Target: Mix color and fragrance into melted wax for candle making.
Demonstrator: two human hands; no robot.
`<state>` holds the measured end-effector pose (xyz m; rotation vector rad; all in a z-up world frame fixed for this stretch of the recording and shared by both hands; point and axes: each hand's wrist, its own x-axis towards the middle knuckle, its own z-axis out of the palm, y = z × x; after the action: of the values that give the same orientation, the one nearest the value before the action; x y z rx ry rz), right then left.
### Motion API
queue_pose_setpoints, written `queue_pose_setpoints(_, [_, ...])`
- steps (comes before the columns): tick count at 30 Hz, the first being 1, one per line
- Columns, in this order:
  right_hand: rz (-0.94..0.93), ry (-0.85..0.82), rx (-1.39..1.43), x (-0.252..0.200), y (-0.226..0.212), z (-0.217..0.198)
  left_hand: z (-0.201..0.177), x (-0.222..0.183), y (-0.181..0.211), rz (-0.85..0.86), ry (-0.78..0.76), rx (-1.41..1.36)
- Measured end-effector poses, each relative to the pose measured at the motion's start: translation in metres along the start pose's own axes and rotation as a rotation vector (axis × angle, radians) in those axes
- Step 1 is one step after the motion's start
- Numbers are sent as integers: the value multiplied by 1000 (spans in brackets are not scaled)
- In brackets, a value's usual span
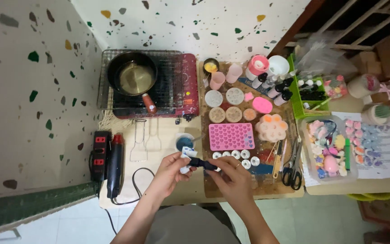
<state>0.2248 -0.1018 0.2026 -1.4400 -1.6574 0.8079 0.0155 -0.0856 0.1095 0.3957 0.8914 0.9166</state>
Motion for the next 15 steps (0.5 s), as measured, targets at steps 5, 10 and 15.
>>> queue_pose_setpoints(5, [-32,38,-71,2,7,-21,31,4,12,12,-41,159])
queue_pose_setpoints(10, [81,56,0,1,12,-55,70,11,17,46,-90,287])
queue_pose_setpoints(15, [65,103,-36,-2,52,-93,122,20,14,56,-147,333])
